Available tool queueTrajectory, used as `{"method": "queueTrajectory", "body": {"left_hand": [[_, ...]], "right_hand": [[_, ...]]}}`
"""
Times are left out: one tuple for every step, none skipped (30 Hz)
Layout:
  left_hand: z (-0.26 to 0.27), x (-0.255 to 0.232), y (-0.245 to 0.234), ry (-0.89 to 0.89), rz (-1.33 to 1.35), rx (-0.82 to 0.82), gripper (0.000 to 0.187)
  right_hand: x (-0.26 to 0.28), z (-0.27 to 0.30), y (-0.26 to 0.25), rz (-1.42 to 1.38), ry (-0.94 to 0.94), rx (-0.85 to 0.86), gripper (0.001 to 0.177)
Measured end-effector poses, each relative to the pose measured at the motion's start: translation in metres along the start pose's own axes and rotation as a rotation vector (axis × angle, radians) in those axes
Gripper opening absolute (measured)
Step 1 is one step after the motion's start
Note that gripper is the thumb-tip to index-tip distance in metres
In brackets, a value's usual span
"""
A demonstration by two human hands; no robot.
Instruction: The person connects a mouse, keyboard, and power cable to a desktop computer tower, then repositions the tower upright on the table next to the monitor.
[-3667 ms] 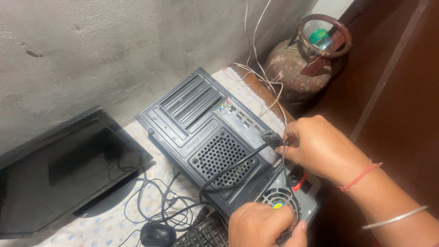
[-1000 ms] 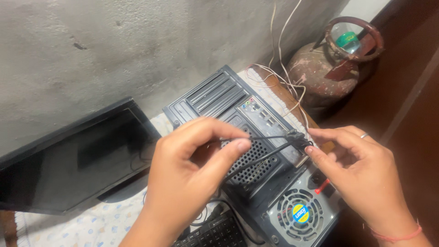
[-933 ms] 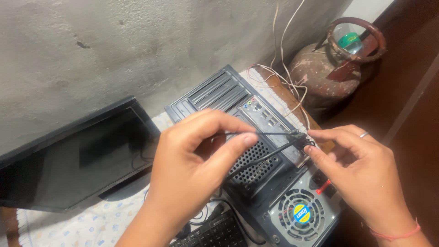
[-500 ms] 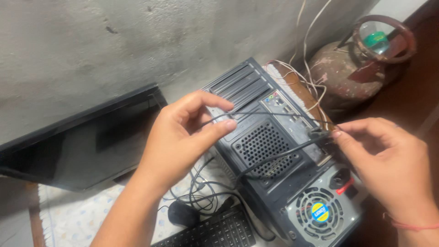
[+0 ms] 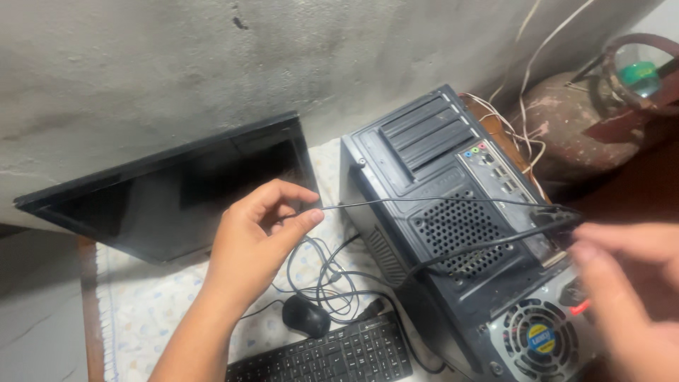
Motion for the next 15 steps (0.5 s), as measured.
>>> {"method": "queueTrajectory", "body": {"left_hand": [[0.001,-0.001,-0.002,0.047,0.012,-0.013,0.019],[0.002,-0.002,-0.005,0.092,0.023,-0.026,0.018],[0.002,-0.002,-0.007,0.137,0.034,-0.038,0.017],[0.002,0.003,-0.008,0.122,0.042,-0.050,0.016],[0.001,0.009,-0.008,0.108,0.051,-0.061,0.016],[0.000,0.014,-0.009,0.096,0.059,-0.073,0.016],[0.000,0.017,-0.010,0.106,0.049,-0.089,0.016],[0.001,0.021,-0.010,0.116,0.039,-0.103,0.016],[0.002,0.025,-0.011,0.125,0.028,-0.118,0.016],[0.003,0.031,-0.011,0.129,0.012,-0.128,0.016],[0.003,0.036,-0.011,0.132,-0.003,-0.139,0.015],[0.004,0.042,-0.010,0.134,-0.019,-0.149,0.015],[0.006,0.049,-0.010,0.136,-0.054,-0.165,0.015],[0.007,0.054,-0.010,0.140,-0.089,-0.184,0.015],[0.009,0.060,-0.010,0.144,-0.125,-0.203,0.015]], "right_hand": [[0.024,0.003,0.012,-0.012,-0.159,0.113,0.019],[0.048,0.014,0.022,-0.024,-0.317,0.227,0.020],[0.071,0.030,0.037,-0.036,-0.475,0.341,0.021],[0.080,0.045,0.053,-0.080,-0.473,0.359,0.020],[0.088,0.057,0.069,-0.125,-0.470,0.377,0.019],[0.091,0.061,0.087,-0.207,-0.453,0.459,0.020],[0.094,0.065,0.104,-0.290,-0.434,0.540,0.020],[0.094,0.068,0.117,-0.292,-0.411,0.566,0.019],[0.094,0.072,0.130,-0.295,-0.389,0.591,0.017],[0.093,0.076,0.141,-0.295,-0.362,0.617,0.016],[0.092,0.079,0.149,-0.297,-0.350,0.623,0.015],[0.091,0.081,0.158,-0.298,-0.337,0.629,0.015],[0.089,0.084,0.165,-0.300,-0.324,0.635,0.014],[0.078,0.088,0.178,-0.265,-0.224,0.686,0.015],[0.066,0.093,0.188,-0.229,-0.124,0.736,0.016]]}}
Point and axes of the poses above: each hand's wrist, its own z-axis away from the middle knuckle, its own y-axis out of the palm, x = y × z, the point moved 10 cm from there along -z, towards the middle knuckle, and after that the axes turned 7 degrees about -y, right-handed, at the moved point
